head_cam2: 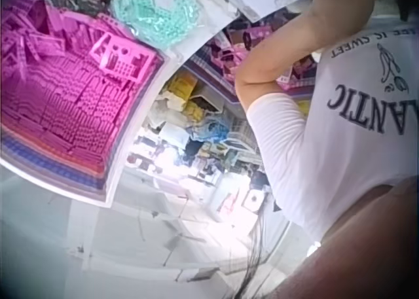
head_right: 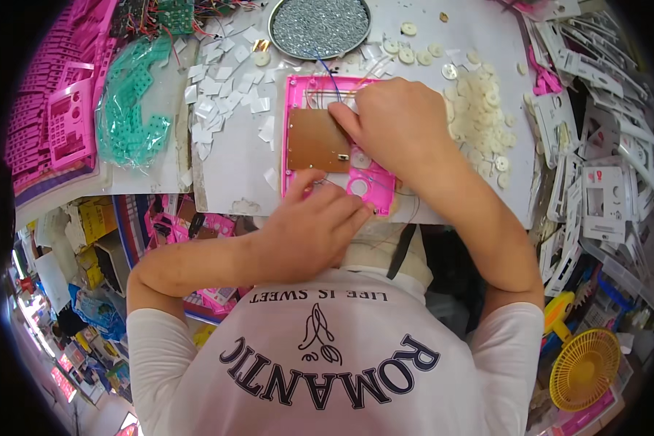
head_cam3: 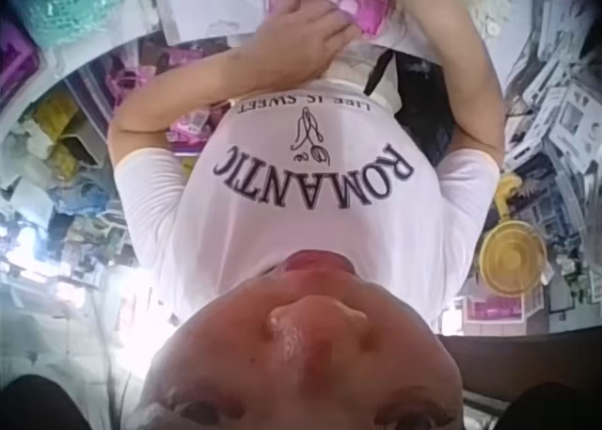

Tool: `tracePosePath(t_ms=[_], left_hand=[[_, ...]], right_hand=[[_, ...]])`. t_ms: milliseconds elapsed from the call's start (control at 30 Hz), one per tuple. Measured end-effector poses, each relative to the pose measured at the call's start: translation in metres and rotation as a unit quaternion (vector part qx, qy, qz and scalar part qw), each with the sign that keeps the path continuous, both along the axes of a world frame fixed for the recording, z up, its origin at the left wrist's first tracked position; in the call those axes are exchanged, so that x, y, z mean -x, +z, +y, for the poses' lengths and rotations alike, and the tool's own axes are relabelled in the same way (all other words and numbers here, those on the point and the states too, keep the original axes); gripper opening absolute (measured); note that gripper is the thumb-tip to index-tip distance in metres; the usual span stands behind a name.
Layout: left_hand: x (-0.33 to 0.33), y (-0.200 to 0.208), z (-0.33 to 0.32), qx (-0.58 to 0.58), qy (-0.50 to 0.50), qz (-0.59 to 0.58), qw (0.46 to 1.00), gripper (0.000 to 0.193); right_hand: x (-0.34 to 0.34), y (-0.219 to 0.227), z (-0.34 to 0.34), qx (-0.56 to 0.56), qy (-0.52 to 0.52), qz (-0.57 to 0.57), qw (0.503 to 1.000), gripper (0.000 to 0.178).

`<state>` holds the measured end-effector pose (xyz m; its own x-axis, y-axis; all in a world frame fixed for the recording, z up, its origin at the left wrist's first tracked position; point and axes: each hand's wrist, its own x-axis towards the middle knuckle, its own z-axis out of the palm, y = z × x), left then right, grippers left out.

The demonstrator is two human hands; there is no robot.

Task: Assemble a pink plastic toy device by installing electronic components and using a glue gun to secure them.

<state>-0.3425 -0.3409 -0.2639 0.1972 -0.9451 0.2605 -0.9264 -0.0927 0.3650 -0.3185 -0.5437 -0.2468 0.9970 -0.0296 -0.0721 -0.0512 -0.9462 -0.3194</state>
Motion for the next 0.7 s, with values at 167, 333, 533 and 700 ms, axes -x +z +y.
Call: tracePosePath(t_ms=[167, 333, 533, 700], left_hand=[[-0.073, -0.017, -0.002, 0.107, 0.159, 0.088, 0.978, 0.02], [-0.11, -0.03, -0.029, 0.148, 0.277, 0.052, 0.948, 0.017], [-0.115, -0.037, -0.036, 0.131, 0.321, 0.102, 0.932, 0.011], [-0.121, -0.035, -0.034, 0.124, 0.305, 0.109, 0.938, 0.013]], right_hand=[[-0.025, -0.007, 0.014, 0.05, -0.024, -0.003, 0.998, 0.032], [-0.018, -0.021, 0.012, -0.053, -0.094, -0.045, 0.993, 0.025], [0.011, -0.035, 0.016, -0.232, -0.023, -0.207, 0.95, 0.012], [0.005, -0.02, 0.009, -0.135, 0.222, -0.167, 0.951, 0.026]])
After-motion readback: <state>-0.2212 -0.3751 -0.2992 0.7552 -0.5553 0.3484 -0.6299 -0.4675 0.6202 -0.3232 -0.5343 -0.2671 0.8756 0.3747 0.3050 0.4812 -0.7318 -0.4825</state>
